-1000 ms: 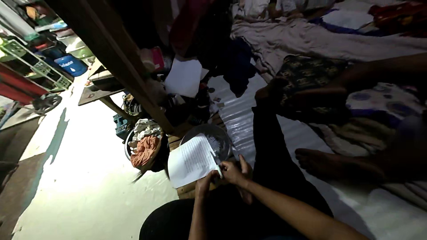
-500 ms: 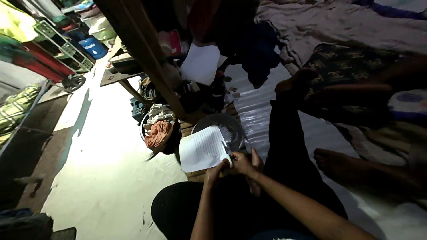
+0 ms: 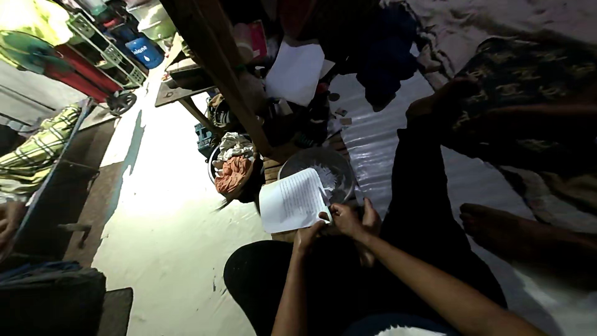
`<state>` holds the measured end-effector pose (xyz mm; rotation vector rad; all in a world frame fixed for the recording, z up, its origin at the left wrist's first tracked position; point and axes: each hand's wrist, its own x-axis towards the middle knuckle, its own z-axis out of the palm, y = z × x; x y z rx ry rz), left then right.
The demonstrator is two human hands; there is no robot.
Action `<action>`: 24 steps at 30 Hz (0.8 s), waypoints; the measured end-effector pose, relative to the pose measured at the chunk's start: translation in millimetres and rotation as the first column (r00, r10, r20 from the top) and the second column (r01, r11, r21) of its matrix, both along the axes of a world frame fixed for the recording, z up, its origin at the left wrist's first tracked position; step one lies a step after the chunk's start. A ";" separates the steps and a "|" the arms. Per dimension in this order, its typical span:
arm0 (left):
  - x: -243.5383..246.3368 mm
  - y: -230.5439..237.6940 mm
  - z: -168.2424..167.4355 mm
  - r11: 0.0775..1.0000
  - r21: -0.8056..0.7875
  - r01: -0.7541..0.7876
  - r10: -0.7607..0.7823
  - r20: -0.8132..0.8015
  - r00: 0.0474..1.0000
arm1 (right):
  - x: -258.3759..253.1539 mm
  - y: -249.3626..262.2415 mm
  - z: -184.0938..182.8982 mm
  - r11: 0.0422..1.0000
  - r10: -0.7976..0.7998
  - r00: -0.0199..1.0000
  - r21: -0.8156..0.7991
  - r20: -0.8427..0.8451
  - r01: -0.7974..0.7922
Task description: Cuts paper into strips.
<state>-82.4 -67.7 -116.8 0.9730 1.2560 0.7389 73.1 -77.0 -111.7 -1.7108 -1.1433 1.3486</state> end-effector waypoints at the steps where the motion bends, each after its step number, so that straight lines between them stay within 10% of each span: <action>1: 0.2 -0.5 0.3 1.000 -0.003 -0.015 0.015 0.002 1.000 | -1.3 -0.4 -1.8 1.000 -0.007 1.000 0.016 -0.014 0.007; 24: -2.0 -10.1 10.5 0.997 -0.045 0.065 -0.071 -0.173 0.982 | 4.0 4.6 -0.3 0.998 -0.050 0.997 0.039 -0.058 0.052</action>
